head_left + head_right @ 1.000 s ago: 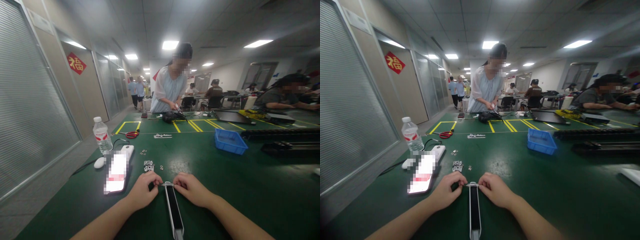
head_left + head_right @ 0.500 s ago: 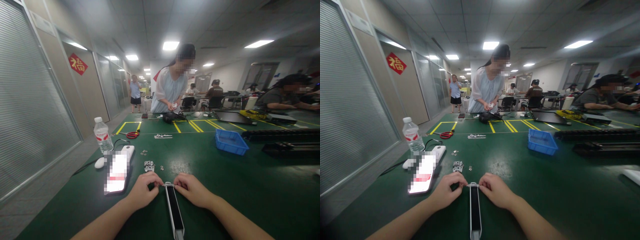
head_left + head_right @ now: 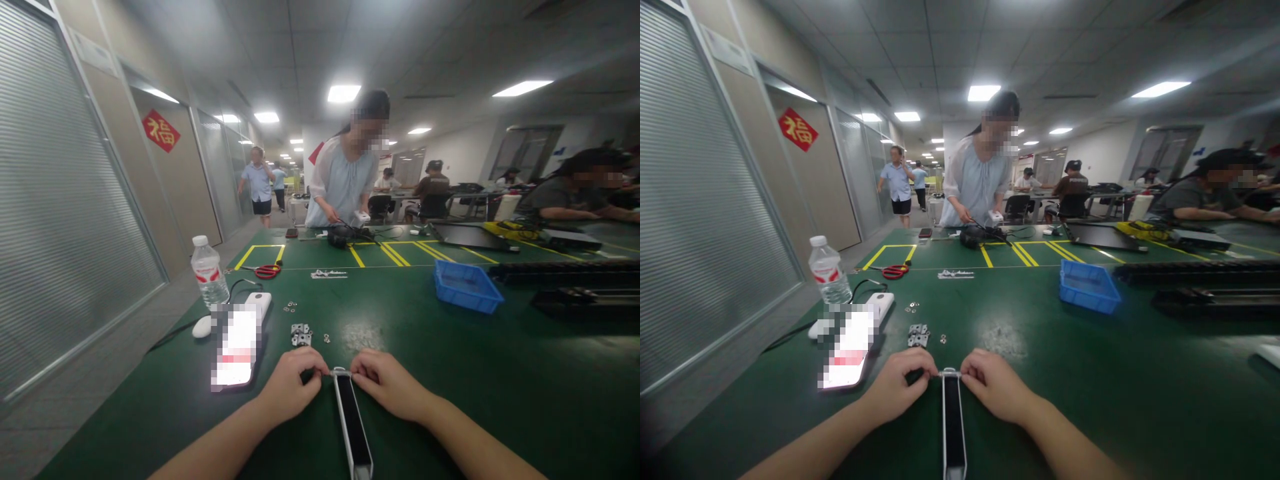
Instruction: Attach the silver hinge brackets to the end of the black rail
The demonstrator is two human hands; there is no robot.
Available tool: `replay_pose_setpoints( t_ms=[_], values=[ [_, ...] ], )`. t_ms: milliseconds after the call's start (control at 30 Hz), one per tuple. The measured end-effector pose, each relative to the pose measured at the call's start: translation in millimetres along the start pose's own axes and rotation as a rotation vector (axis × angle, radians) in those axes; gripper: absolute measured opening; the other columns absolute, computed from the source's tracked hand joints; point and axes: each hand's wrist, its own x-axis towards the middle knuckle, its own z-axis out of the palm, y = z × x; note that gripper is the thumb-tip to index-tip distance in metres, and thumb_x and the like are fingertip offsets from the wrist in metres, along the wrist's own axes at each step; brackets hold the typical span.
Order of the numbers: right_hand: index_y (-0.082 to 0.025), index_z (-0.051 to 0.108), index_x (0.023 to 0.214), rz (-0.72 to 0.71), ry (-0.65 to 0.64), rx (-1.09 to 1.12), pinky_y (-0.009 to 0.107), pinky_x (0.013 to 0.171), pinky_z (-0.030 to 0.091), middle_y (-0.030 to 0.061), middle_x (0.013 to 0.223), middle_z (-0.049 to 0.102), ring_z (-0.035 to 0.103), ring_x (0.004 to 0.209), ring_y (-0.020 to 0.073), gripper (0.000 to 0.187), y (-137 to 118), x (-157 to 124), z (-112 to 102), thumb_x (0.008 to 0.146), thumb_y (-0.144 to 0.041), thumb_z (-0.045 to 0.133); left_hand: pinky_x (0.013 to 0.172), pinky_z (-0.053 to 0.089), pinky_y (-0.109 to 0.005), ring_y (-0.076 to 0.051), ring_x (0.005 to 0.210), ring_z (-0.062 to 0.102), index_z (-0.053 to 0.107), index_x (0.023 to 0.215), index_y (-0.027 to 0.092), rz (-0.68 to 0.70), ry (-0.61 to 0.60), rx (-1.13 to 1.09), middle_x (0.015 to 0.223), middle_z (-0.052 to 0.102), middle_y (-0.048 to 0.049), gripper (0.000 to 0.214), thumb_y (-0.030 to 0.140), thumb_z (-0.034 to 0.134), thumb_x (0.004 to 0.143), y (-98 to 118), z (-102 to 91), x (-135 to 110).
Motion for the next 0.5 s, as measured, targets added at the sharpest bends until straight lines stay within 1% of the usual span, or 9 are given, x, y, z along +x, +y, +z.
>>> replay_pose_setpoints(
  t_ms=[500],
  values=[
    [-0.017,0.061,0.079,-0.007,0.001,-0.003,0.022,0.06,0.036,-0.0015,0.069,0.05,0.047,0.064,0.0121,0.009,-2.8,-0.6,-2.6,0.083,-0.012,0.055,0.07,0.048,-0.025,-0.015,0.072,0.063,0.067,0.073,0.016,-0.06,0.007,-0.024,0.074,0.068,-0.002,0.019,0.006,0.051,0.071,-0.2,0.3,1.1]
  ],
)
